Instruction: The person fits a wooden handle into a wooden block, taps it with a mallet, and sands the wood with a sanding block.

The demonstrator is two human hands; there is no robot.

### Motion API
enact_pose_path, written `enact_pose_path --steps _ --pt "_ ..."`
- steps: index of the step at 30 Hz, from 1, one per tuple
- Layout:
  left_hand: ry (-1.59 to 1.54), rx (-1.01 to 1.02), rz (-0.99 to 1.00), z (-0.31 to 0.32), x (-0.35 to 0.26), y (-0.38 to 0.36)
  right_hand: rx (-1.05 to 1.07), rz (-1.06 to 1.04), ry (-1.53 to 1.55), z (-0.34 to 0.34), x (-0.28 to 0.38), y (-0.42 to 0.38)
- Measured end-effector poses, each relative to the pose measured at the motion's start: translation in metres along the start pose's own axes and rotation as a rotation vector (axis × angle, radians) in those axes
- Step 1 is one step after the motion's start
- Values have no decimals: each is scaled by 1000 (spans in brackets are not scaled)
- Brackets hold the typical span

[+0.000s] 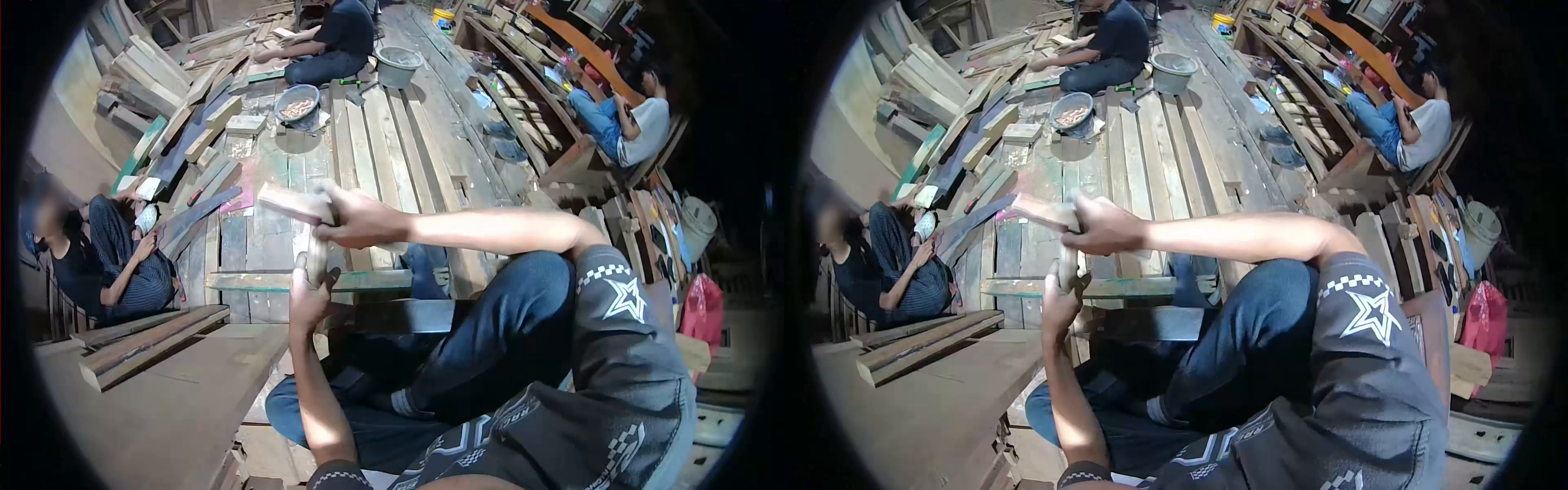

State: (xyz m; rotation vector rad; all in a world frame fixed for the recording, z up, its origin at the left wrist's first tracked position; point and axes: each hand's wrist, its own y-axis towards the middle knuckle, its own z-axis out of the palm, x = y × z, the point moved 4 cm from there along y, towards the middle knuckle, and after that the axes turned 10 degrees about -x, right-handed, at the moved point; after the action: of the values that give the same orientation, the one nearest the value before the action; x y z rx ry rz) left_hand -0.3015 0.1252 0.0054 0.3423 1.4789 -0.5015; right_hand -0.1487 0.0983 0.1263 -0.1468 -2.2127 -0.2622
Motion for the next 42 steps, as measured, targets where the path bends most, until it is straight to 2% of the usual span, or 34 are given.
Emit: enact_pose_path --steps 1,3,5,6,9,10,12,13,14,15,16,17,19,20,23,24,25,26,28,29,30,31,32,33,35,36,39,40,42 --pt "-117 -53 15 -1 6 0 67 -65 -202 8 -5 2" --pt "10 -59 -25 -7 13 1 56 -385 -497 29 -13 -5" --pt "35 -44 -66 -6 15 2 195 -462 -544 35 -24 -8" --pt "58 -88 5 -9 23 5 271 -503 -565 39 -26 -8" --pt "163 -113 126 -8 -1 3 349 -245 -418 18 -24 13" --pt "187 -123 136 -9 7 4 277 -199 -517 14 -18 10" --pt "188 -112 163 -8 17 9 150 -582 -344 29 -47 2" --pt "175 -99 169 -12 22 8 268 -484 -391 28 -32 -5" --pt "238 -92 71 -17 38 9 381 -386 -445 26 -14 -14" --pt "283 -121 31 -21 49 9 458 -372 -461 25 -12 -12" --pt "327 -148 -9 -24 60 9 369 -367 -345 23 -16 -6" --pt "357 -183 -14 -24 50 7 376 -294 -486 19 -16 3" --pt "416 -224 -51 -22 14 0 263 -317 -476 23 -34 3" --pt "497 -180 -206 -23 16 1 231 -317 -481 27 -37 -3" --pt "62 -235 191 -21 49 5 434 -290 -586 34 -24 -23" --pt "-17 -207 161 -20 57 8 463 -274 -611 30 -24 -20" --pt "105 -189 112 -18 49 8 499 -268 -735 25 -29 -9" --pt "229 -167 61 -18 42 7 304 -259 -644 13 -46 -2" --pt "367 -148 -3 -15 23 3 240 -232 -575 14 -51 -11" --pt "233 -157 46 -13 23 2 205 -228 -548 13 -49 -14" --pt "101 -166 94 -11 28 2 271 -358 -526 16 -32 -23" --pt "-30 -175 140 -10 38 3 350 -337 -540 20 -31 -30" --pt "-347 -177 147 -8 59 5 388 -299 -550 19 -29 -26" --pt "-250 -157 31 -8 49 4 427 -259 -554 17 -27 -23" --pt "-51 -110 -212 -9 13 -2 241 -144 -494 7 -27 -11" --pt "45 -126 -98 -14 34 1 200 -155 -524 6 -35 -12" --pt "-125 -100 -103 -12 40 -4 319 -351 -380 22 -39 -32" --pt "-436 -179 -12 -6 43 -4 504 -319 -594 23 -31 -34" --pt "-160 -161 -78 -9 47 -4 365 -282 -459 18 -30 -24"
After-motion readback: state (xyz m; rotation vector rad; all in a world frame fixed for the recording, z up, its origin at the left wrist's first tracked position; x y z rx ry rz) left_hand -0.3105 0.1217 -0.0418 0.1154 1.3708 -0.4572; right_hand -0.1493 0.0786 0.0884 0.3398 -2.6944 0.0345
